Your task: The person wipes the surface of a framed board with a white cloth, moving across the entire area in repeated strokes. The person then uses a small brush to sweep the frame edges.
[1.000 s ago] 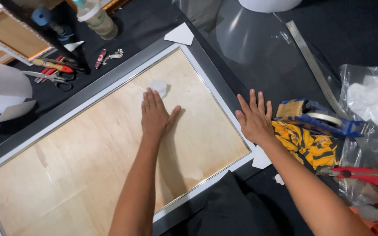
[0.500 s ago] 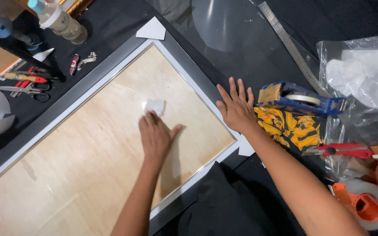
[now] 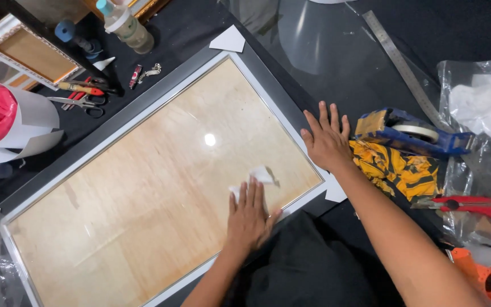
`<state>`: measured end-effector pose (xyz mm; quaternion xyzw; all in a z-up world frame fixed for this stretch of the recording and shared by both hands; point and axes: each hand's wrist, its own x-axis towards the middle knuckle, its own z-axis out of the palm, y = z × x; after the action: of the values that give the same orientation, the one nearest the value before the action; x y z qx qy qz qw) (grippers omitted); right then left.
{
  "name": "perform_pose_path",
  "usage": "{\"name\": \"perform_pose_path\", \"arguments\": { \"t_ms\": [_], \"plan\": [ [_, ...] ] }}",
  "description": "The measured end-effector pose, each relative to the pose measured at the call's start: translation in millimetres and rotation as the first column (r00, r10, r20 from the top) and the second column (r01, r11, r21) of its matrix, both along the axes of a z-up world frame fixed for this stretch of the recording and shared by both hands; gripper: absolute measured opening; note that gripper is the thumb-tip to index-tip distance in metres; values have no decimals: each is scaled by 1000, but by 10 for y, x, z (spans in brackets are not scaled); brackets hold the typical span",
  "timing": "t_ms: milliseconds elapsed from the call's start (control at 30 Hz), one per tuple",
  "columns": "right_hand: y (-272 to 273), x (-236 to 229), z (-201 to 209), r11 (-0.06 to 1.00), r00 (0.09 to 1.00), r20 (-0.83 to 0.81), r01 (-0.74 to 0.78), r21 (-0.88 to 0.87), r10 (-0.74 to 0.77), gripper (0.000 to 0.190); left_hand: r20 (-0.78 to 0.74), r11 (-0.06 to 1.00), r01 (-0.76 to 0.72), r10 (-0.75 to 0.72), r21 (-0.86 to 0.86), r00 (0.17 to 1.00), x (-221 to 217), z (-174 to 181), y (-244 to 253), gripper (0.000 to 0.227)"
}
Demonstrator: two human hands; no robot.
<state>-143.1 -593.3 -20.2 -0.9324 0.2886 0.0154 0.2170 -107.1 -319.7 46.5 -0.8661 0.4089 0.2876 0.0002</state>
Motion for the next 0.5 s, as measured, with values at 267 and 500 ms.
{"name": "perform_pose_path", "arguments": {
  "t_ms": [267, 500],
  "plan": [
    [0, 31, 52, 1000, 1000, -3, 9, 18, -9, 64, 72, 985, -118, 109, 125, 991, 1706, -196, -962, 95],
    [-10, 49, 42, 1000, 1000, -17, 18, 9, -18, 61, 148, 970, -239, 232, 31, 961, 2655, -400, -1393, 102]
  ]
}}
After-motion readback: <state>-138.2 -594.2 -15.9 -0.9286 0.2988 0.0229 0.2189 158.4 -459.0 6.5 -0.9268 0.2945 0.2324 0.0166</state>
